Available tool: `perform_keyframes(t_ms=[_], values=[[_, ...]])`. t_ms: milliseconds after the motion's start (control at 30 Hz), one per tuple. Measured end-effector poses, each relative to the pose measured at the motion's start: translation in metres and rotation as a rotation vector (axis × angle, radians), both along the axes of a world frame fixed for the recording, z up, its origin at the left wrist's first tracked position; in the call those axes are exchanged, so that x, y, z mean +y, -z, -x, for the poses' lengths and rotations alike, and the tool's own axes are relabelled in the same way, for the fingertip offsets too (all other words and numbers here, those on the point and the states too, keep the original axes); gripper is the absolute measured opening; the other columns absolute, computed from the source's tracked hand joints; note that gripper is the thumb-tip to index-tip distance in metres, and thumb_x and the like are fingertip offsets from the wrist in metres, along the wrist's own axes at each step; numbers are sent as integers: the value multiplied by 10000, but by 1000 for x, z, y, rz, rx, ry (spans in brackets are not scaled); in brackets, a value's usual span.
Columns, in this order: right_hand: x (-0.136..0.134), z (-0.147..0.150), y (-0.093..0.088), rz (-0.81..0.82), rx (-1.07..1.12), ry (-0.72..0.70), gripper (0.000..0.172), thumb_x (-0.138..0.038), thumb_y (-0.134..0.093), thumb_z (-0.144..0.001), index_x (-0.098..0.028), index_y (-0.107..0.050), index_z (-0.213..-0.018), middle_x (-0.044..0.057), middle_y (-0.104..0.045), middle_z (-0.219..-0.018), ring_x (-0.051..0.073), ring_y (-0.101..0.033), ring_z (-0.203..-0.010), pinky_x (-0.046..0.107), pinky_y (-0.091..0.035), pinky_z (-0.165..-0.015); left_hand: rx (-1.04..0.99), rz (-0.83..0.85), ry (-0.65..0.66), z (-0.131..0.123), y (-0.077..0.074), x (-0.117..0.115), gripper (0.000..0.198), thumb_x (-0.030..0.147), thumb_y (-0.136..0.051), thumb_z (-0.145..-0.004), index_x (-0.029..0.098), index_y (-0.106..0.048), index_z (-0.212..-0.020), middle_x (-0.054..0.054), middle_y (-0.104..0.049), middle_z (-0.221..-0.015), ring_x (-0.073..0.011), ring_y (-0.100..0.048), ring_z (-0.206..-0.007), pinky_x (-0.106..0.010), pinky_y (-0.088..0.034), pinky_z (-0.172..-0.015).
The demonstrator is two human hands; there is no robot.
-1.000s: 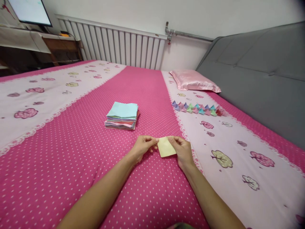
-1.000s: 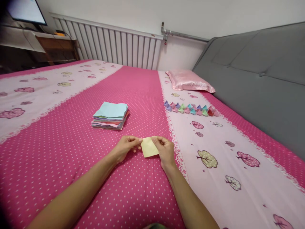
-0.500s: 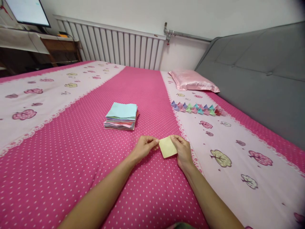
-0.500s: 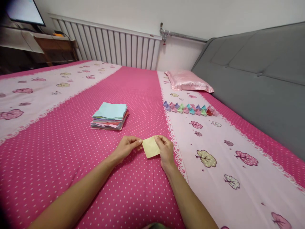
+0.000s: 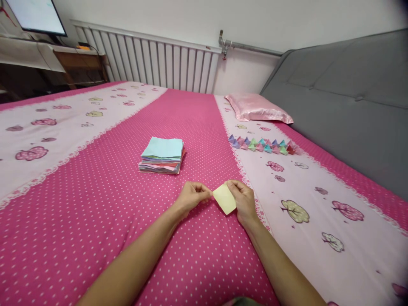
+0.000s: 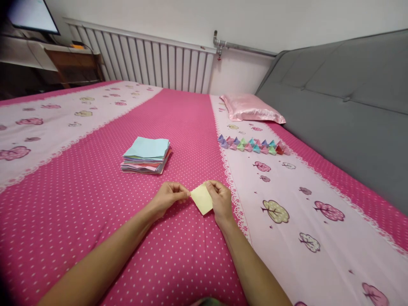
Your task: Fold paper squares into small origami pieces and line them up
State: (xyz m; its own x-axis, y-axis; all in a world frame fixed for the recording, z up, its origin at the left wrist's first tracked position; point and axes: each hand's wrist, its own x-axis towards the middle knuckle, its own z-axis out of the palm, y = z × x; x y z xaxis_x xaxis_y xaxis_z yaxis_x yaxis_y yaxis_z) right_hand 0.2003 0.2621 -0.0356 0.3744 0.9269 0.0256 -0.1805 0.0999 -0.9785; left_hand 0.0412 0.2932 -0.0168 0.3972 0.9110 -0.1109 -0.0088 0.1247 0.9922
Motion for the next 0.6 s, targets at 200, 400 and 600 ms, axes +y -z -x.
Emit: perform_keyframes(t_ms=[200,400,600], values=[[1,-4,0,9,-54,-63,248,-405,-664,-693,-169,-650,-767,-24,-619,-632,99,-525,-524,201,-406,-475,-46,95,77,1,-1,0,231,301,-731,-584,96,-639,-639,-25,-603,-523,-79,-524,-467,-203,-399,-509],[-1,-2,-2,-62,-158,-129,219,-387,-629,-740,-178,-651,-802,-14,-629,-683,108,-542,-570,207,-425,-504,-109,176,273,2,-1,-5,392,379,-725,-626,93,-660,-886,-97,-686,-757,-134,-630,-645,-220,-474,-593],[-4,1,-3,-155,-314,-163,296,-367,-625,-748,-211,-626,-1000,23,-645,-880,156,-588,-738,271,-484,-638,-50,222,301,-3,6,-7,452,476,-698,-623,55,-690,-789,-158,-699,-775,-176,-652,-676,-251,-498,-607]])
